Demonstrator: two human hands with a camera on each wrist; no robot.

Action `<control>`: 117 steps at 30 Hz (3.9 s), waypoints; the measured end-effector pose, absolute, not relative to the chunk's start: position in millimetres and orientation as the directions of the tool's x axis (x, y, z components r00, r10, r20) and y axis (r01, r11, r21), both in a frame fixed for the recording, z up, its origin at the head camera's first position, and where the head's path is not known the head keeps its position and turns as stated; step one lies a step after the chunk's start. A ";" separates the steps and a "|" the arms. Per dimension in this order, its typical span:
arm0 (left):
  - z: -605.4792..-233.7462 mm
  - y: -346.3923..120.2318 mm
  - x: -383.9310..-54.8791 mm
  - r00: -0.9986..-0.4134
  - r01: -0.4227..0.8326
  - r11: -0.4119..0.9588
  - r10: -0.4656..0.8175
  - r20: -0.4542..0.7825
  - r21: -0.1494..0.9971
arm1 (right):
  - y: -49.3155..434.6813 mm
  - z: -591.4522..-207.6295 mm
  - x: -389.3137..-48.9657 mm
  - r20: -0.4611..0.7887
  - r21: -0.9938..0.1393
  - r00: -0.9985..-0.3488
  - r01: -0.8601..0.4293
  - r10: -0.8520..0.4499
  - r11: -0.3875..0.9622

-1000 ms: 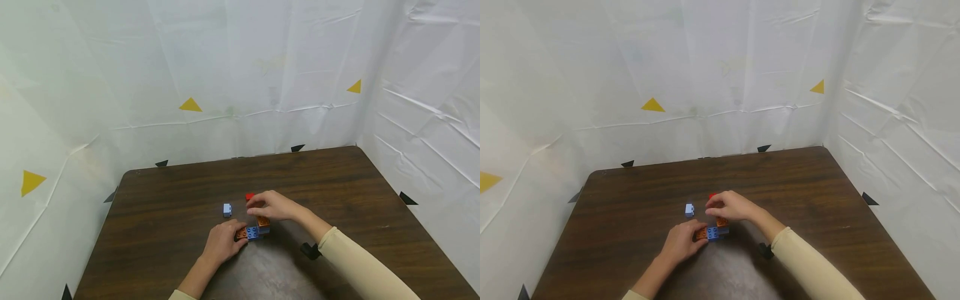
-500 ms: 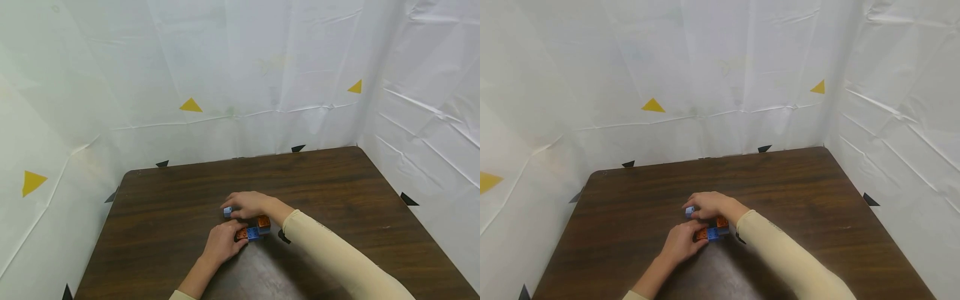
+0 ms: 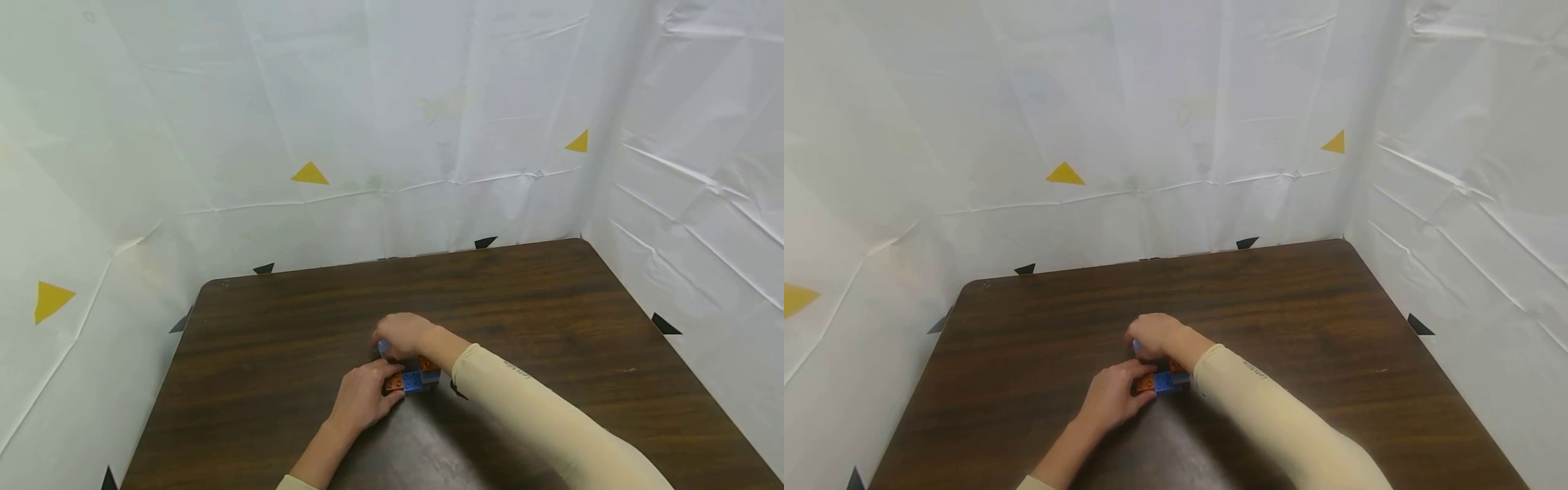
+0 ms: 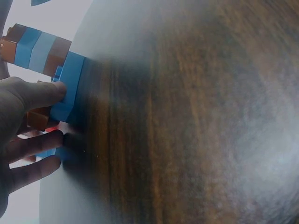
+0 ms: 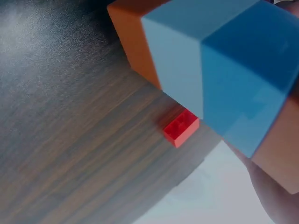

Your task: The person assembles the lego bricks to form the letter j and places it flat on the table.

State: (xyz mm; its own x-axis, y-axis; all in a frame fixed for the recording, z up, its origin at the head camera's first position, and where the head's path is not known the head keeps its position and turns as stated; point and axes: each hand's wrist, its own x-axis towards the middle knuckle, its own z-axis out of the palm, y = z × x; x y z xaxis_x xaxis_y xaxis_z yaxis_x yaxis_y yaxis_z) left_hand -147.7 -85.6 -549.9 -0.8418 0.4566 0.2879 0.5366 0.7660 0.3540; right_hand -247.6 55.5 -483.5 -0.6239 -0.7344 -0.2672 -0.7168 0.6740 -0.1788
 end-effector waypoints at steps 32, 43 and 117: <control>-550.0 -84.3 -150.2 -0.849 0.526 0.780 0.454 0.271 0.340 | 137.8 -439.9 -231.5 0.107 -0.530 -0.771 -0.578 -0.628 0.620; -548.0 -84.4 -148.4 -0.857 0.514 0.783 0.451 0.251 0.350 | 166.6 -434.2 -205.4 0.126 -0.614 -0.742 -0.579 -0.658 0.536; -543.1 -86.2 -144.6 -0.856 0.515 0.774 0.448 0.258 0.367 | 156.3 -442.4 -156.6 0.217 -0.424 -0.735 -0.664 -0.643 0.616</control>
